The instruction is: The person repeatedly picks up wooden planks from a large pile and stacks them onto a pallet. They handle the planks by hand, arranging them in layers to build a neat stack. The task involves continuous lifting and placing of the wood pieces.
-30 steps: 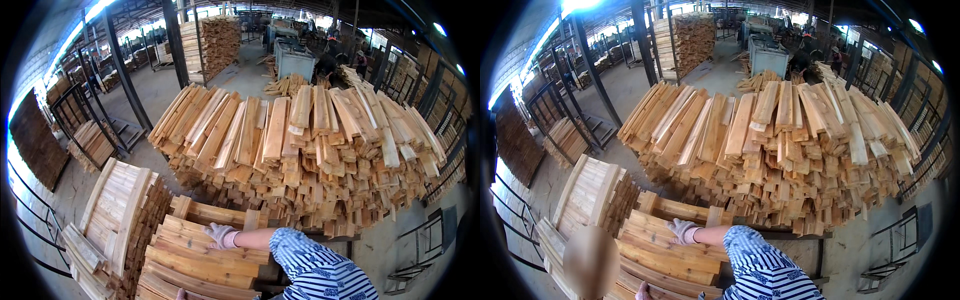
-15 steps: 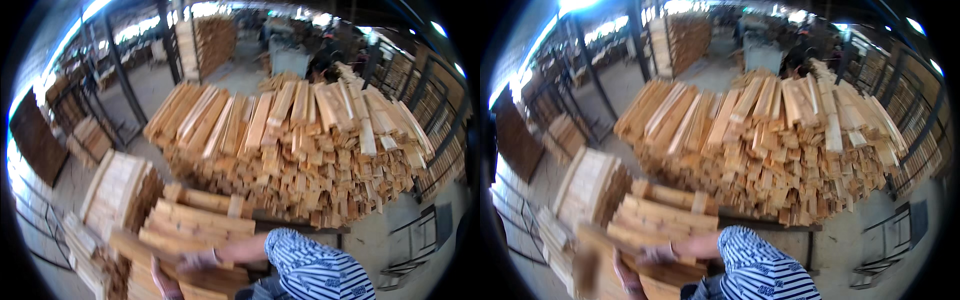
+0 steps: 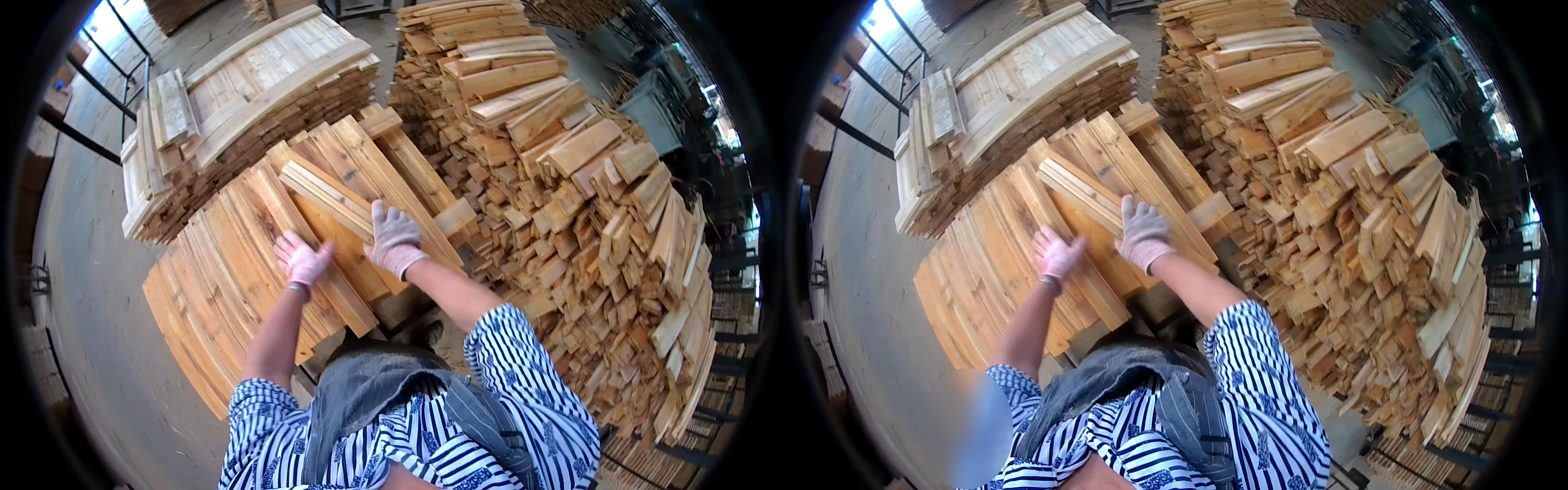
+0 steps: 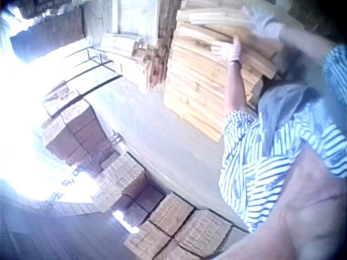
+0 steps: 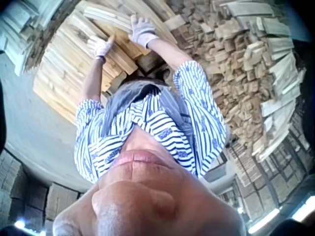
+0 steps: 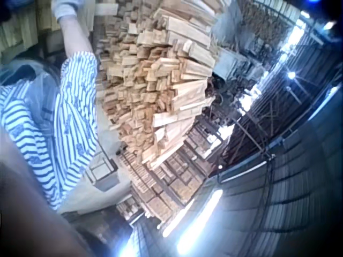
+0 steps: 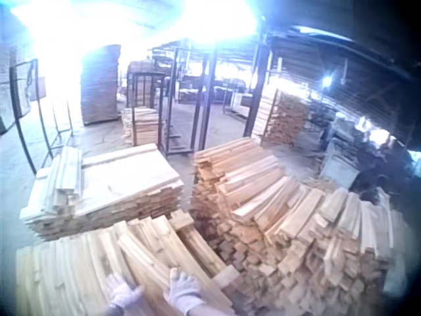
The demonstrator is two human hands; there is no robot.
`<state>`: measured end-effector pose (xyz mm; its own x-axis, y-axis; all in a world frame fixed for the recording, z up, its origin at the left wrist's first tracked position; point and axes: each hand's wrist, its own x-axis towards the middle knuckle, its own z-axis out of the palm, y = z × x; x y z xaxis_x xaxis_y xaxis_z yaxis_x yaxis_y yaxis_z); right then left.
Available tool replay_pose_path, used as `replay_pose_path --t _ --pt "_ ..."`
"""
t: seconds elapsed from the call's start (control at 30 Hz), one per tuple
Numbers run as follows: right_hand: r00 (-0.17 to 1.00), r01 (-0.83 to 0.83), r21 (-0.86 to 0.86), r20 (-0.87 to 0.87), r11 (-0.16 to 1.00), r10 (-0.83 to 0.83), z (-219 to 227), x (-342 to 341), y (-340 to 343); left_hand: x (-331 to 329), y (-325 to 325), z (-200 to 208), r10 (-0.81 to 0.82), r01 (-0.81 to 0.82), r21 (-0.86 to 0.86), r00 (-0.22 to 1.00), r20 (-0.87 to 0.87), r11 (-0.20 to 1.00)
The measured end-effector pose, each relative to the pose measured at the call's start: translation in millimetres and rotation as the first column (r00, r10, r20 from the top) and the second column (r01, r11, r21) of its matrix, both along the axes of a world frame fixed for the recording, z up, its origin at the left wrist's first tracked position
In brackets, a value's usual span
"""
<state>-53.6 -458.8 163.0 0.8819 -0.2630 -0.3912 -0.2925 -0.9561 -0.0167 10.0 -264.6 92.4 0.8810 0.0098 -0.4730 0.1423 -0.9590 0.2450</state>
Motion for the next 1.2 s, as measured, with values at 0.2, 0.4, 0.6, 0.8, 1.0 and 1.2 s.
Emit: replay_pose_path --t 0.2,0.4,0.6,0.8,1.0,1.2 --pt "0.997 0.065 0.399 0.022 0.915 -0.080 6.3 17.6 -43.7 7.2 -16.2 6.0 -0.027 0.041 0.096 0.989 -0.144 0.994" --pt "0.923 0.200 0.957 -0.111 0.212 -0.368 25.3 27.6 -161.1 9.2 -18.2 11.5 -0.007 0.030 0.121 0.982 -0.187 0.992" --pt "0.873 0.265 0.963 -0.263 -0.053 -0.411 -57.8 65.8 -214.7 6.4 -26.0 18.6 -0.003 0.032 0.150 0.982 -0.188 0.988" --pt "0.991 0.106 0.684 -0.012 0.722 -0.134 -80.2 82.0 -201.5 6.5 -12.7 9.2 0.015 0.025 0.199 0.980 -0.199 0.980" --pt "0.990 0.142 0.218 -0.019 0.966 -0.141 -21.7 83.4 -154.2 14.0 -19.1 1.2 -0.016 0.047 0.161 0.983 -0.186 0.986" --pt "0.986 -0.006 0.292 0.163 0.956 -0.043 -26.8 84.7 -254.1 11.8 -15.7 -18.6 -0.039 0.058 0.165 0.993 -0.112 0.985"
